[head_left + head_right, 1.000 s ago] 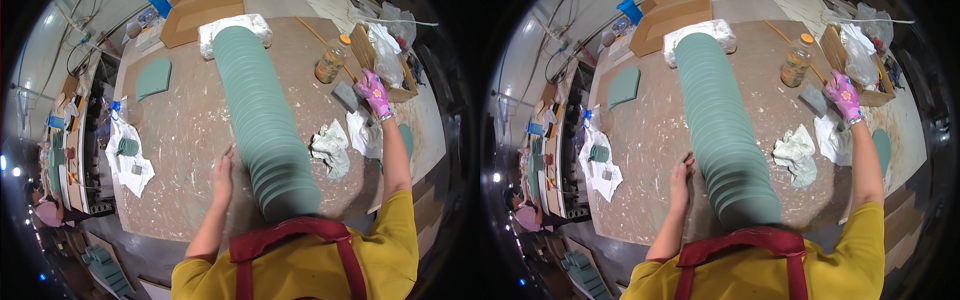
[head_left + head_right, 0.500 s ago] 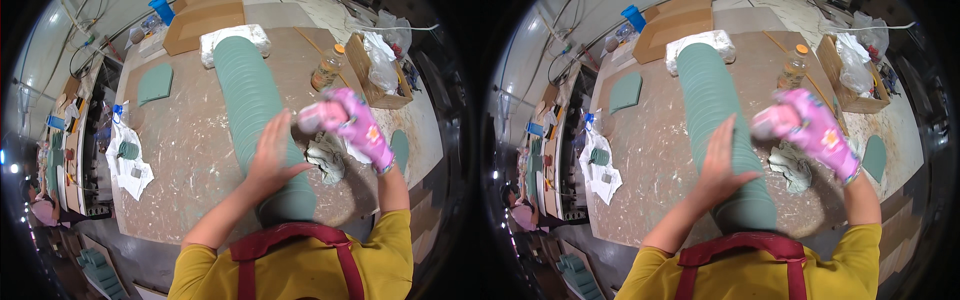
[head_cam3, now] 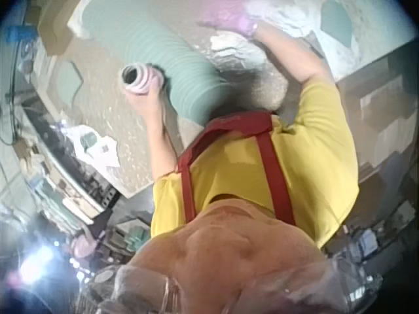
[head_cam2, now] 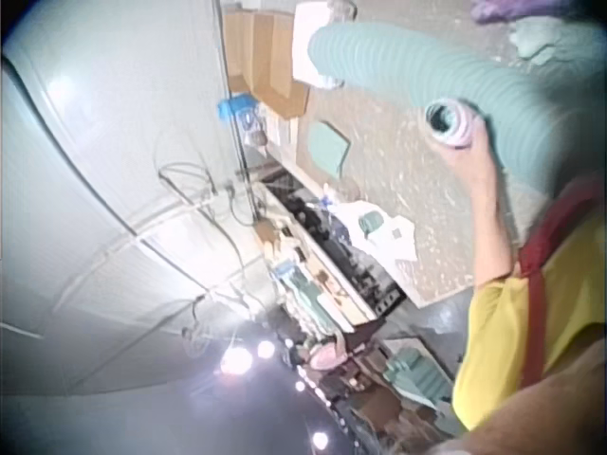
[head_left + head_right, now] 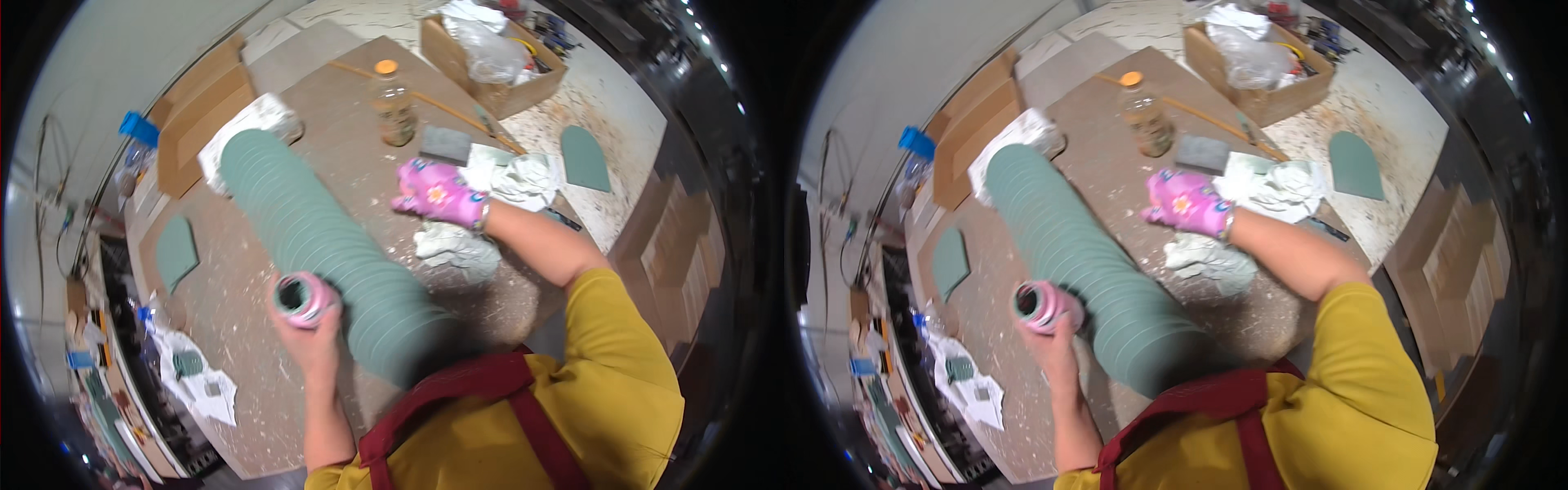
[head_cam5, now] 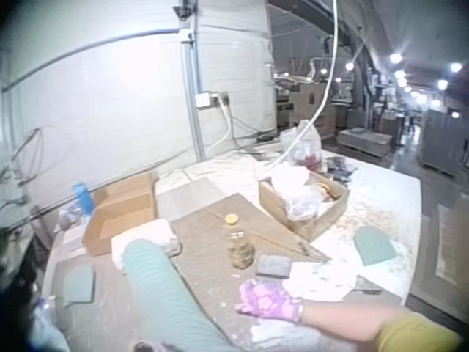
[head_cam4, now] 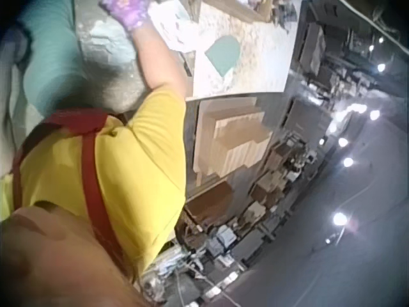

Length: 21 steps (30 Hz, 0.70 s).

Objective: The person wipes a stack of green discs with a cloth, sands the edges with a sanding block, and applies a coating from a jar using a brush.

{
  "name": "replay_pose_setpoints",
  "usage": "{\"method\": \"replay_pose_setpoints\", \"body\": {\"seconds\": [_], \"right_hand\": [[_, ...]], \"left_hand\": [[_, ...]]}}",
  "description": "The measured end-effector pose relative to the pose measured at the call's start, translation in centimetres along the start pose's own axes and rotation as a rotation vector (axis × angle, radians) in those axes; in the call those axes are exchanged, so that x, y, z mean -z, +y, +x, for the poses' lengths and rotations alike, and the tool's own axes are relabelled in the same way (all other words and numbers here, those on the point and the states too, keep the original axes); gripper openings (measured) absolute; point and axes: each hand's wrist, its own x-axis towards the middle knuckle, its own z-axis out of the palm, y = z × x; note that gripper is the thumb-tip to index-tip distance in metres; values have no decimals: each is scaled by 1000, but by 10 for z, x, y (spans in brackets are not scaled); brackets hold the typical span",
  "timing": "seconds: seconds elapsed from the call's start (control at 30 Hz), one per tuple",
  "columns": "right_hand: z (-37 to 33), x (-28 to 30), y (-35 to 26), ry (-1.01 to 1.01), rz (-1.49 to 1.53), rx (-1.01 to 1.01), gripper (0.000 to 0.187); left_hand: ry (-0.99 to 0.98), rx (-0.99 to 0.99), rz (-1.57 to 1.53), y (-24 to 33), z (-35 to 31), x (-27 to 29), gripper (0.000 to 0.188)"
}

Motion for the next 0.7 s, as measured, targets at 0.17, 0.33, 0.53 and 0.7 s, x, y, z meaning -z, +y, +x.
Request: {"method": "replay_pose_setpoints", "body": {"seconds": [0.17, 0.33, 0.53, 0.7], "right_hand": [[-10, -7, 7, 87, -36, 120, 44], [3, 25, 150, 612, -169, 42, 26], [17, 20, 192, 383, -316, -431, 37], [41, 12, 221, 357, -25, -537, 42]], "left_hand": [[182, -76, 33, -30, -9, 36, 65], [284, -66, 112, -31, -21, 48, 58], [269, 19, 155, -38, -24, 60, 79], [270, 35, 147, -30, -21, 56, 81]]}}
